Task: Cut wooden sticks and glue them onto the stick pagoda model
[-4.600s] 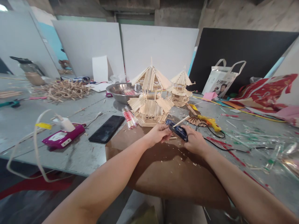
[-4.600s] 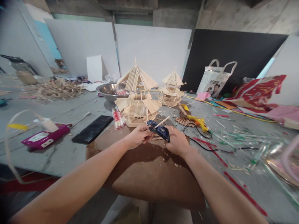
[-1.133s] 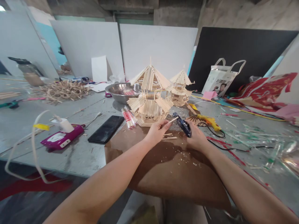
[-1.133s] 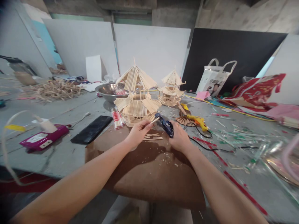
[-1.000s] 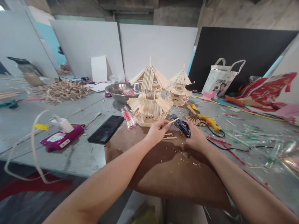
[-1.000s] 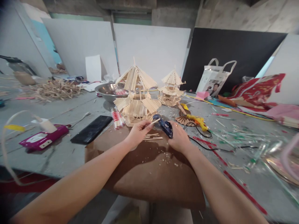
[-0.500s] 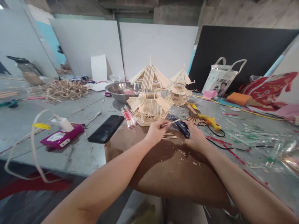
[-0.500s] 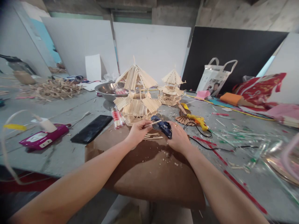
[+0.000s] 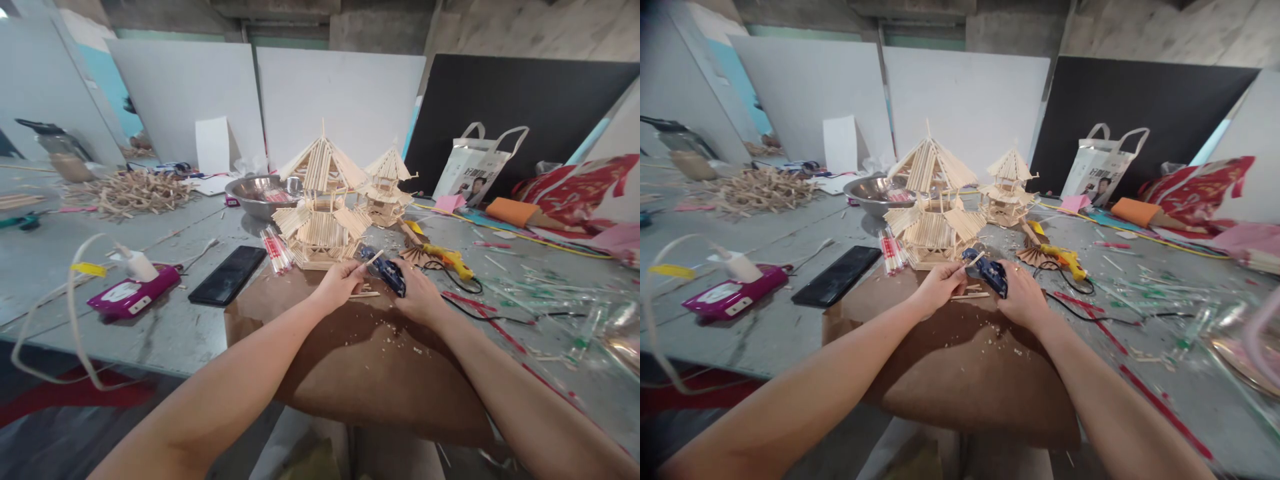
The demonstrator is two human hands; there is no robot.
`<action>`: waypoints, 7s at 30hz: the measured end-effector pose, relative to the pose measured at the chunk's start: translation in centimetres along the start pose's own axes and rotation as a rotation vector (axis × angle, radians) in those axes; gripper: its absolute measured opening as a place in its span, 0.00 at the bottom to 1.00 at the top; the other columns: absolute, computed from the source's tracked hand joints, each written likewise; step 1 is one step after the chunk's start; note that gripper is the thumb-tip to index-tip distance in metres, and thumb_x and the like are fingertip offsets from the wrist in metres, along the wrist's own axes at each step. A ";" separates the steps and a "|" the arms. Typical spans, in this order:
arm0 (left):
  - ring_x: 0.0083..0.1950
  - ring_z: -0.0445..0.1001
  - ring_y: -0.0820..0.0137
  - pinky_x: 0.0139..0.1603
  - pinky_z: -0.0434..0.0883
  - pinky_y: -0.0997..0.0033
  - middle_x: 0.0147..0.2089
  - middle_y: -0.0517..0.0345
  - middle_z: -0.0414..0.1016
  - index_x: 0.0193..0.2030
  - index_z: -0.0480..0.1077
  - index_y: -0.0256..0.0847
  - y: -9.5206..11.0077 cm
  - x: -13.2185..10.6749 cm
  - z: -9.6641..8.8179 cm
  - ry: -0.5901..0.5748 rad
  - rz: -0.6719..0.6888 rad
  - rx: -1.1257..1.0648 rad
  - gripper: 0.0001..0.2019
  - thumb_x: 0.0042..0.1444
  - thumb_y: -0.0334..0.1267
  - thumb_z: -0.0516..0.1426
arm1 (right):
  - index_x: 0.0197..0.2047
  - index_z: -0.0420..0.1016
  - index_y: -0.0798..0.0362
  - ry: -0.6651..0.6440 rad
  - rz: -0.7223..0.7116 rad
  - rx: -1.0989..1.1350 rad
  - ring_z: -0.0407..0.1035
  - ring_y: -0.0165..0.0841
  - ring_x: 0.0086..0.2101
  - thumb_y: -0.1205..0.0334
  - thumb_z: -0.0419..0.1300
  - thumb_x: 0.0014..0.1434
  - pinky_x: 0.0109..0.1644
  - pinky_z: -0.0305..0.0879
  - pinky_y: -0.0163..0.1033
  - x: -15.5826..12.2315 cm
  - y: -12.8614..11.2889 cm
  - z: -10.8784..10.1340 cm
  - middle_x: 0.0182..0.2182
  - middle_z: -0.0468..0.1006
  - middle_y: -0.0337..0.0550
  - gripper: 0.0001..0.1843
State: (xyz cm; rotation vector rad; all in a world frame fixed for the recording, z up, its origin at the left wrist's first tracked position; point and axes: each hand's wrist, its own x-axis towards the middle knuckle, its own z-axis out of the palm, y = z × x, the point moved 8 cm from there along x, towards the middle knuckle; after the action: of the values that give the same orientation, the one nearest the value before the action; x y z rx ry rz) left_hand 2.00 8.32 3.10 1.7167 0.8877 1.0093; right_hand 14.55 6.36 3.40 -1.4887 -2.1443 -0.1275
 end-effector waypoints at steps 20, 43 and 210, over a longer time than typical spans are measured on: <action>0.18 0.54 0.80 0.21 0.53 0.78 0.16 0.67 0.58 0.27 0.63 0.36 -0.5 0.4 -0.1 0.014 0.050 0.027 0.10 0.50 0.41 0.50 | 0.50 0.58 0.55 0.012 -0.001 -0.013 0.66 0.41 0.40 0.63 0.53 0.45 0.42 0.60 0.42 -0.2 0.0 0.1 0.41 0.70 0.50 0.25; 0.21 0.51 0.80 0.22 0.53 0.78 0.17 0.66 0.53 0.29 0.70 0.34 -0.1 0.3 -0.3 0.014 0.078 0.070 0.14 0.48 0.43 0.51 | 0.48 0.59 0.53 -0.002 0.034 -0.007 0.66 0.40 0.39 0.61 0.53 0.47 0.39 0.60 0.41 -0.3 0.3 0.0 0.40 0.70 0.49 0.23; 0.12 0.41 0.83 0.14 0.42 0.81 0.10 0.71 0.47 0.23 0.61 0.37 -1.7 -0.1 1.3 -0.234 -0.209 -0.326 0.15 0.48 0.48 0.52 | 0.38 0.64 0.52 -0.166 0.104 -0.034 0.68 0.35 0.30 0.63 0.52 0.46 0.29 0.54 0.34 -0.5 -0.1 0.7 0.30 0.74 0.42 0.13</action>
State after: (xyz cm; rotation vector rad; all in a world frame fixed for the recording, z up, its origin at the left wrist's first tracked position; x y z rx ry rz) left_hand 2.90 8.29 1.16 1.4003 0.6919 0.7496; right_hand 14.36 6.18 2.58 -1.6798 -2.1964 -0.0032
